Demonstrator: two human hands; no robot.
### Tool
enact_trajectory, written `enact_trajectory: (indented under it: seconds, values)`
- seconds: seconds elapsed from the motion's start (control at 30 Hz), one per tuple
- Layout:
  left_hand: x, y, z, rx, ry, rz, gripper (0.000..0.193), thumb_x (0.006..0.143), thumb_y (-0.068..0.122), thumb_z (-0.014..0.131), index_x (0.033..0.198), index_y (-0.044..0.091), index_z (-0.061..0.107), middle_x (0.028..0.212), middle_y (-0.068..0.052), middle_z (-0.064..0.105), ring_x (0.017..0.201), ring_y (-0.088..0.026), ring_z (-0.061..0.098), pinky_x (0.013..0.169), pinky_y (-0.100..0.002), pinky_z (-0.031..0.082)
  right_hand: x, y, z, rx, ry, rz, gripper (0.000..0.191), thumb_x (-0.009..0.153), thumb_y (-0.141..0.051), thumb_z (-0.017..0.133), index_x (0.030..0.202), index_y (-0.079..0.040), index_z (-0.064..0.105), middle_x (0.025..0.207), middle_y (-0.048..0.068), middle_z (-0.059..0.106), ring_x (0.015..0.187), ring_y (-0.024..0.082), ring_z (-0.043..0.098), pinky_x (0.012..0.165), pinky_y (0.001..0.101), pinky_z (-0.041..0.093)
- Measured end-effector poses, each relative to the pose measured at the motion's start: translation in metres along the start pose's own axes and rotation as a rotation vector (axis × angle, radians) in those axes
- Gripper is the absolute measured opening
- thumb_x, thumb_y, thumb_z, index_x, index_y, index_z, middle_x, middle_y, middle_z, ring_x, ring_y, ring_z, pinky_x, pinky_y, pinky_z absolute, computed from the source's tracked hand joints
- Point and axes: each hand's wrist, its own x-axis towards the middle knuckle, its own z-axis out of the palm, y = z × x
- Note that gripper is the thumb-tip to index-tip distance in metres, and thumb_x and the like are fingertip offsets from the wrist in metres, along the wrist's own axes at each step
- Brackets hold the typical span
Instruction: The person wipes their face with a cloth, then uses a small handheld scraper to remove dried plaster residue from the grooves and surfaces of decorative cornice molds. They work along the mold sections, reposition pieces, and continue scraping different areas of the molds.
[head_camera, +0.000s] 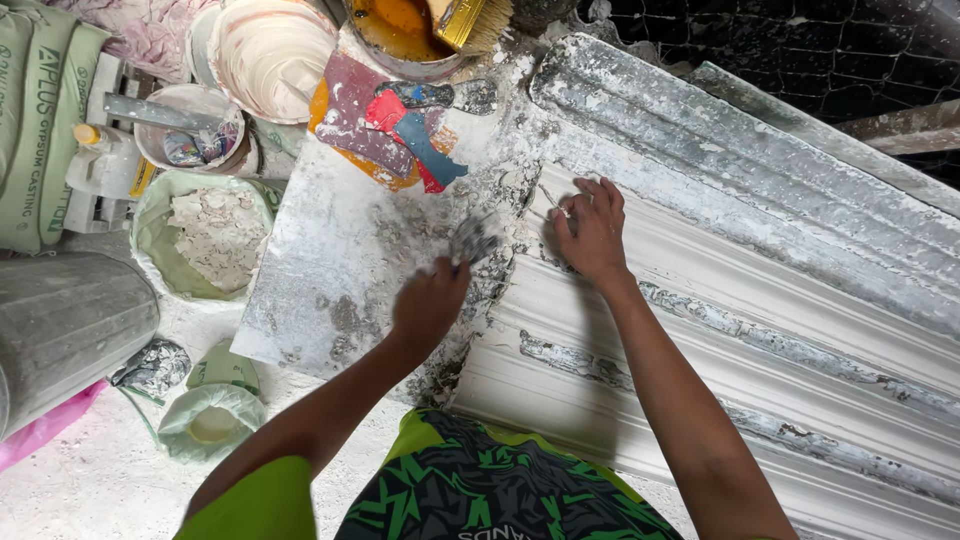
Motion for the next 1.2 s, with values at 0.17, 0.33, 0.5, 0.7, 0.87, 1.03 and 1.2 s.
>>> enact_trajectory:
  seconds: [0.17,0.33,0.5,0.7,0.87,1.03,1.2]
  values:
    - [0.045,0.009,0.014,0.033,0.063,-0.041,0.038,0.088,0.011,0.07,0.126,0.008,0.067,0.104,-0.019,0.067,0.069,-0.024,0.072,0.044,-0.029,0.056,0.0,-0.003,-0.005,0.006,-0.021,0.013,0.024,0.097,-0.029,0.066,0.104,-0.006,0.069,0.15,0.017,0.051,0.148,0.042,0.025,0.12,0.0549,0.022]
    - [0.054,0.004,0.009,0.005,-0.046,0.008,0.041,0.086,0.013,0.069,0.126,0.01,0.065,0.1,-0.017,0.065,0.067,-0.029,0.073,0.04,-0.033,0.058,0.001,-0.006,-0.011,0.037,0.012,0.023,0.023,0.096,-0.029,0.068,0.104,-0.007,0.069,0.149,0.016,0.052,0.147,0.043,0.026,0.12,0.0548,0.023]
    - [0.11,0.011,0.031,-0.098,0.085,-0.068,0.031,0.096,0.012,0.066,0.126,0.01,0.064,0.101,-0.018,0.063,0.07,-0.026,0.072,0.048,-0.036,0.059,0.002,-0.011,-0.008,0.096,0.038,0.012,0.02,0.098,-0.025,0.066,0.108,-0.008,0.068,0.149,0.014,0.054,0.148,0.042,0.028,0.122,0.0545,0.025]
    - [0.088,-0.003,0.015,-0.091,0.203,-0.14,0.028,0.102,0.015,0.062,0.13,0.017,0.061,0.097,-0.008,0.062,0.066,-0.024,0.07,0.05,-0.037,0.057,-0.018,-0.006,-0.022,0.186,0.189,-0.064,0.027,0.104,-0.024,0.063,0.124,-0.005,0.063,0.148,0.017,0.052,0.146,0.042,0.033,0.121,0.0541,0.03]
    - [0.028,-0.014,-0.026,-0.198,0.338,-0.333,0.038,0.099,0.026,0.06,0.134,0.01,0.057,0.095,-0.011,0.065,0.066,-0.026,0.071,0.047,-0.038,0.056,-0.052,-0.017,-0.027,0.27,0.238,-0.069,0.029,0.105,-0.022,0.061,0.129,-0.004,0.059,0.15,0.017,0.05,0.143,0.038,0.037,0.12,0.052,0.031]
    - [-0.037,-0.053,-0.025,-0.495,0.33,-0.721,0.039,0.106,0.029,0.05,0.14,0.007,0.05,0.098,-0.014,0.073,0.066,-0.025,0.074,0.058,-0.041,0.06,-0.084,-0.052,-0.018,0.349,0.229,-0.099,0.025,0.103,-0.016,0.063,0.125,-0.006,0.059,0.147,0.015,0.054,0.143,0.036,0.04,0.118,0.0477,0.035]
    - [-0.084,-0.131,-0.035,-0.88,0.718,-0.781,0.042,0.104,0.02,0.041,0.145,0.012,0.046,0.077,-0.01,0.069,0.055,-0.02,0.067,0.05,-0.038,0.056,-0.101,-0.086,-0.005,0.395,0.162,-0.229,0.023,0.099,-0.011,0.063,0.121,-0.006,0.062,0.143,0.015,0.057,0.139,0.035,0.045,0.117,0.0464,0.036]
